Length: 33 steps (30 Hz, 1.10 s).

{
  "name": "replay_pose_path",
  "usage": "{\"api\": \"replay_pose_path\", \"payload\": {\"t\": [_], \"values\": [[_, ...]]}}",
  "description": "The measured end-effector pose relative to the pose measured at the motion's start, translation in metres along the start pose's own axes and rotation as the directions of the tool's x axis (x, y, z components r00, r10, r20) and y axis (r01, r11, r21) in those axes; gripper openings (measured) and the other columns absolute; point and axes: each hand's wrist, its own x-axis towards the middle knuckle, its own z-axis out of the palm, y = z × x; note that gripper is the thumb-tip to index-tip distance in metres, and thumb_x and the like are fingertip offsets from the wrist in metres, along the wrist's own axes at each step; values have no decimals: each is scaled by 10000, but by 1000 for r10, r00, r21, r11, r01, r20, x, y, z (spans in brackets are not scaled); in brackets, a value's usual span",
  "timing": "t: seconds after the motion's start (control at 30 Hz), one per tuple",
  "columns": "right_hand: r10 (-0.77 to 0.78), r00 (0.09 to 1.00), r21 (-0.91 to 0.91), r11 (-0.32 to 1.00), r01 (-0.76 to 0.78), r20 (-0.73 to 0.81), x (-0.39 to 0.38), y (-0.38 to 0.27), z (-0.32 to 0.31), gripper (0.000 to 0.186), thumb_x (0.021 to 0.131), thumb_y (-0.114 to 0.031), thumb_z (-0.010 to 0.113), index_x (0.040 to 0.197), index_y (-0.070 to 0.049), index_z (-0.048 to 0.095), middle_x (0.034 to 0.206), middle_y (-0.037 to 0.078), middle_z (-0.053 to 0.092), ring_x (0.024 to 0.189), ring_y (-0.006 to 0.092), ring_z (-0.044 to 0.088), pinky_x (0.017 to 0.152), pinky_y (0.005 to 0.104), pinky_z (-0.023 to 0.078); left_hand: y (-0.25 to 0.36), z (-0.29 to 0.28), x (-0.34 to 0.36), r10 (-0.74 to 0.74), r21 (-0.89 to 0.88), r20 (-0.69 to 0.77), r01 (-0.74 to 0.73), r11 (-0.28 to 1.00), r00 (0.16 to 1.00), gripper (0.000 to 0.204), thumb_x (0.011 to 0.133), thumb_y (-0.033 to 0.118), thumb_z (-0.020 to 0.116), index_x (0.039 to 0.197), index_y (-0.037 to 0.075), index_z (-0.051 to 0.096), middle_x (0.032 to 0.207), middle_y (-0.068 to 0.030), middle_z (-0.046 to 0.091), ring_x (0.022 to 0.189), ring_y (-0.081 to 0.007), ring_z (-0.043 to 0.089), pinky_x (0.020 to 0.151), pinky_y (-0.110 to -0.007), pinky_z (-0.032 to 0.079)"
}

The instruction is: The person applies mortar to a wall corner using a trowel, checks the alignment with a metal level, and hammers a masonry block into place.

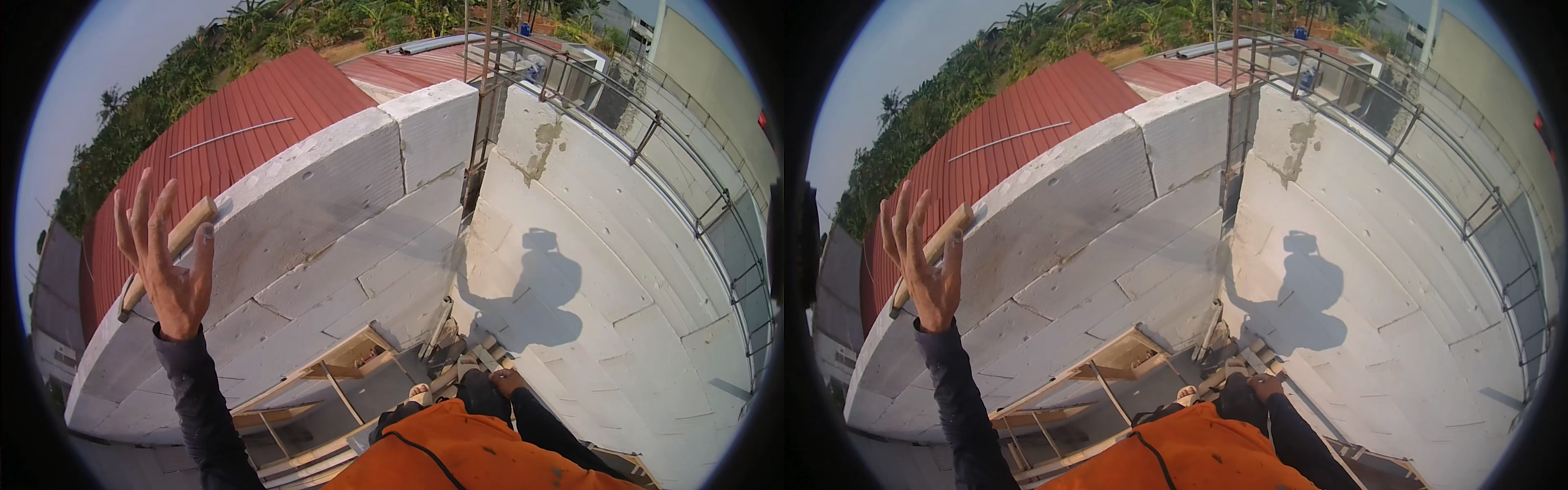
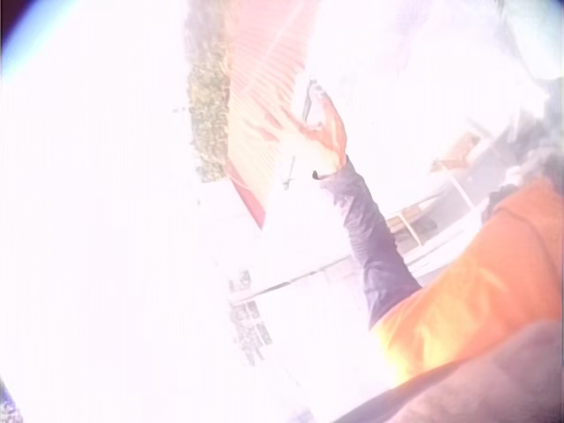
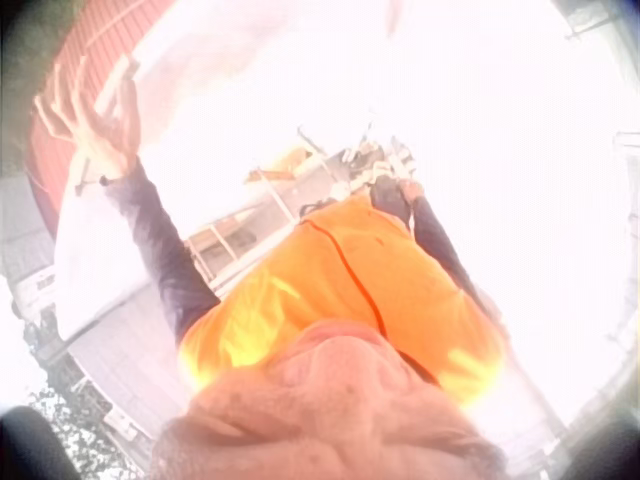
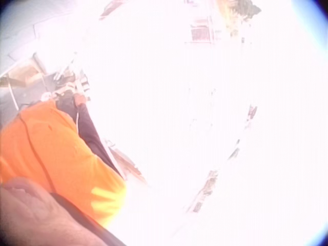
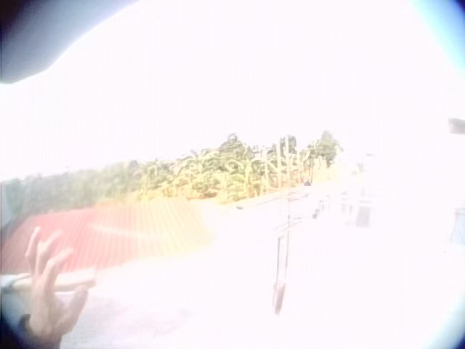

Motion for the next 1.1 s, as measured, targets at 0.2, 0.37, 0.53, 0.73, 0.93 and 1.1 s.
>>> {"api": "replay_pose_path", "payload": {"t": [0.2, 0.37, 0.53, 0.73, 0.93, 1.1], "values": [[-169, 985, 226, 961, 158, 29, 74, -60, -46, 468, 923, -353, 732, 1241, -10, 707, 1013, 107, 753, 764, 165, 703, 709, 320, 561, 79, 68, 52, 135, -210, 160, -100, 973, 978, 767, 810, 225, 801, 1512, 236, 493, 1653, -46, 352, 1587, -348, 92, 1285, -569, 176], [-431, 880, 333, 815, 474, -199, 130, -252, -132, 348, 964, -259, 654, 1234, -47, 715, 1029, 145, 754, 916, 238, 723, 847, 347, 553, 114, 141, 108, 213, -214, 348, -144, 966, 913, 770, 871, 395, 770, 1537, 175, 453, 1633, -131, 358, 1579, -376, 112, 1267, -599, 203], [-495, 841, 489, 691, 532, -216, 135, -346, -169, 338, 960, -256, 654, 1218, -47, 719, 977, 136, 742, 840, 210, 717, 824, 344, 553, 136, 175, 131, 142, -193, 508, -49, 980, 850, 772, 918, 548, 707, 1528, 141, 466, 1606, -168, 393, 1566, -388, 166, 1260, -595, 210], [-669, 740, 454, 637, 623, -78, 119, -355, -159, 326, 970, -290, 685, 1198, -60, 719, 1103, 138, 749, 989, 243, 713, 877, 358, 545, 136, 104, 96, -7, -130, 222, 36, 991, 975, 722, 886, 531, 750, 1475, 166, 548, 1576, -96, 465, 1562, -354, 213, 1264, -561, 227], [-683, 713, 345, 714, 609, 157, 99, -312, -149, 368, 1017, -265, 655, 1299, -28, 664, 1055, 76, 730, 886, 130, 692, 749, 280, 565, -4, -5, 17, -284, 300, 254, 203, 932, 925, 728, 860, 452, 792, 1486, 176, 544, 1608, -51, 447, 1576, -297, 199, 1267, -580, 216], [-455, 836, 344, 872, 348, 307, 82, -254, -141, 335, 997, -269, 673, 1250, -49, 688, 1026, 85, 746, 841, 147, 709, 761, 308, 562, -65, -10, -32, -390, 345, 529, 229, 910, 754, 620, 901, 386, 753, 1420, 107, 560, 1444, -125, 559, 1383, -331, 465, 1174, -518, 345]]}}
